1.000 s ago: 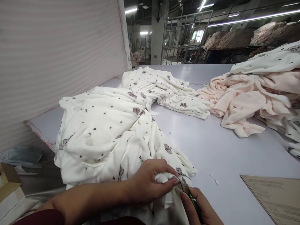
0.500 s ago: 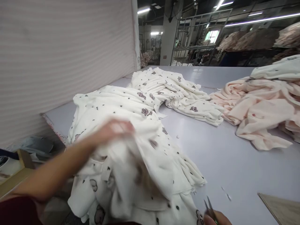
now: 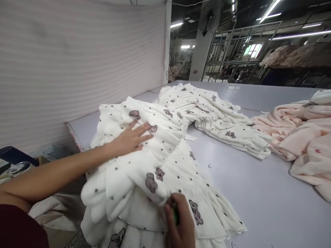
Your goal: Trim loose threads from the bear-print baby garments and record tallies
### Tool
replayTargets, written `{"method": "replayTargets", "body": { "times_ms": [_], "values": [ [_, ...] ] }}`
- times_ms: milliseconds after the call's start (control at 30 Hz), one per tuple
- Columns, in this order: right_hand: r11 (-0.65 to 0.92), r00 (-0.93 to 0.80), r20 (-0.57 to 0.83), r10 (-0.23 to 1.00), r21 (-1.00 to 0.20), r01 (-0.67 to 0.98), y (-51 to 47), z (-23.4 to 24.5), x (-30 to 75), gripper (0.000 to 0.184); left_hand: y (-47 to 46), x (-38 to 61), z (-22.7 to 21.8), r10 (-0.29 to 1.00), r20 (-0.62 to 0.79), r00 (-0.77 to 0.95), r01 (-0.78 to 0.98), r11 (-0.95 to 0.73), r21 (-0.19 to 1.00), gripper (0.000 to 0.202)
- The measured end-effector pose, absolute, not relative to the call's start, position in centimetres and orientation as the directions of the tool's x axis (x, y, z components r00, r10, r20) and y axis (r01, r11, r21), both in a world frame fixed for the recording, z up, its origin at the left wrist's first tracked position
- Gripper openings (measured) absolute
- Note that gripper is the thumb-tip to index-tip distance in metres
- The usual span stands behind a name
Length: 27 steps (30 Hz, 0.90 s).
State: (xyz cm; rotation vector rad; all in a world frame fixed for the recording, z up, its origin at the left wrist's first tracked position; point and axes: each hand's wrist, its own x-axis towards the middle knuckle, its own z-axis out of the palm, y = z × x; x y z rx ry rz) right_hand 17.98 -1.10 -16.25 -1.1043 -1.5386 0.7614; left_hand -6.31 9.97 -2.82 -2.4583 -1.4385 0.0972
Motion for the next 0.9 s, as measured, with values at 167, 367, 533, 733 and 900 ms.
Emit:
{"method": "replayTargets", "body": {
  "times_ms": [167, 367, 533, 733, 900],
  "values": [
    [0.434, -0.051, 0.437, 0.898, -0.86, 0.27, -3.0, -18.4, 17.2, 0.024, 12.6, -14.4, -1.4, 0.935, 0.133, 0.329, 0.936, -0.305, -0.178, 0.052],
    [0.053, 0.294, 0.192, 0.936, -0.904, 0.424, -1.1, -16.2, 25.4, 0.029, 10.9, -14.5, -2.4, 0.949, 0.071, 0.307, 0.948, -0.299, -0.106, 0.057],
    [-0.293, 0.458, -0.038, 0.888, -0.815, 0.5, 1.1, -16.7, 31.9, 0.051, 8.5, -9.5, 0.8, 0.984, -0.009, 0.18, 0.98, -0.18, -0.082, 0.058],
    [-0.203, 0.265, -0.102, 0.959, -0.897, 0.392, 0.2, -12.1, 28.4, 0.038, 2.9, 5.3, -0.6, 0.848, 0.049, 0.528, 0.755, -0.495, 0.43, 0.046],
    [-0.061, 0.175, -0.017, 0.984, -0.966, 0.251, -1.6, -7.3, 26.4, 0.032, 2.9, 11.0, -4.6, 0.786, 0.159, 0.597, 0.412, -0.471, 0.78, 0.01]
  ]
}}
